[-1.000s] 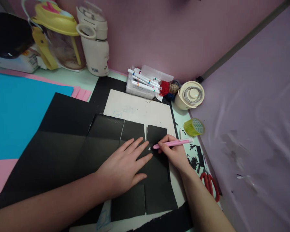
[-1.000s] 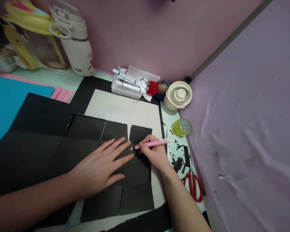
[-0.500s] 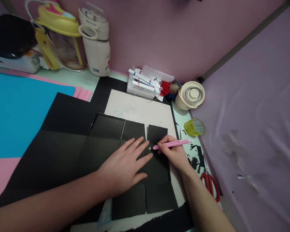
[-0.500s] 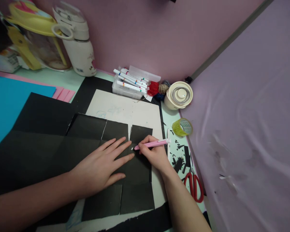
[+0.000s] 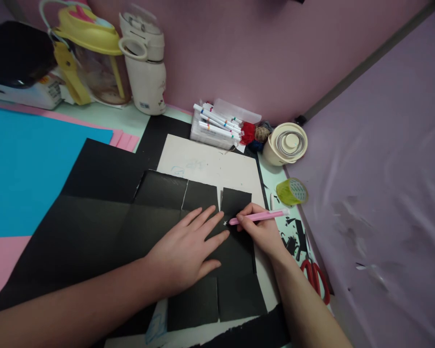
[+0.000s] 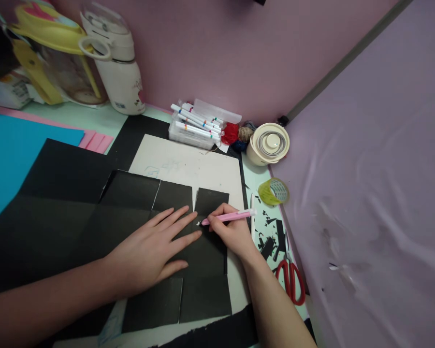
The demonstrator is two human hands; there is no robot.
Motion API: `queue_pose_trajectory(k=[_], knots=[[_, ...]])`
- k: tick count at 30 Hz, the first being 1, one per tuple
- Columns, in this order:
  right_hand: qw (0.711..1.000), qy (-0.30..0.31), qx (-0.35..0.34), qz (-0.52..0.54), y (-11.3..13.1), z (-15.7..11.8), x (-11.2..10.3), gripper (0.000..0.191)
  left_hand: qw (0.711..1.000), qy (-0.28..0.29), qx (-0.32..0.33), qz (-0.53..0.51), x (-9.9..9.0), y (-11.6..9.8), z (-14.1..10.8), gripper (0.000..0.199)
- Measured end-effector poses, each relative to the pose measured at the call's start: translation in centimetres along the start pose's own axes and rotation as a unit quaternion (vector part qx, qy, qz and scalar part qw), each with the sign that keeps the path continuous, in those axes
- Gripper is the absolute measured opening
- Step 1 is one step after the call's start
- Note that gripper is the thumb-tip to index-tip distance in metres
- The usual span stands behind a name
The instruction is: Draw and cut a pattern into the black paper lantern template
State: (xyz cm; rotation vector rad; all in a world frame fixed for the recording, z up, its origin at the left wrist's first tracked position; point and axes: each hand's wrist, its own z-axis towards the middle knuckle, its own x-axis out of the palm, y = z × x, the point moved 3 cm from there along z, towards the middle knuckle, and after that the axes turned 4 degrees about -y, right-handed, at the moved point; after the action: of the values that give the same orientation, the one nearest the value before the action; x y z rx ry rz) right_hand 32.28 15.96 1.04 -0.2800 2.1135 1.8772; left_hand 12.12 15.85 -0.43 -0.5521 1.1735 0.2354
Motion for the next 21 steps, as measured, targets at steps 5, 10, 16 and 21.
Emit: queue_pose_trajectory(k=[5,10,16,21], knots=[[1.0,0.004,-0.007,-0.011,0.24,-0.13,0.05,0.017,1.0,-0.005,-0.002,-0.004,-0.08,-0.06,0.04,0.055],[1.0,0.001,-0.004,-0.013,0.18,-0.09,0.09,0.016,1.0,-0.009,-0.004,-0.006,-0.12,-0.07,0.03,0.055],[1.0,0.0,-0.008,-0.012,0.1,0.02,0.08,0.016,1.0,-0.014,-0.003,-0.006,-0.1,-0.08,-0.03,0.055],[1.0,0.0,-0.005,-0.017,0.11,-0.01,0.04,0.016,1.0,-0.01,-0.004,-0.009,-0.11,-0.07,0.02,0.055]])
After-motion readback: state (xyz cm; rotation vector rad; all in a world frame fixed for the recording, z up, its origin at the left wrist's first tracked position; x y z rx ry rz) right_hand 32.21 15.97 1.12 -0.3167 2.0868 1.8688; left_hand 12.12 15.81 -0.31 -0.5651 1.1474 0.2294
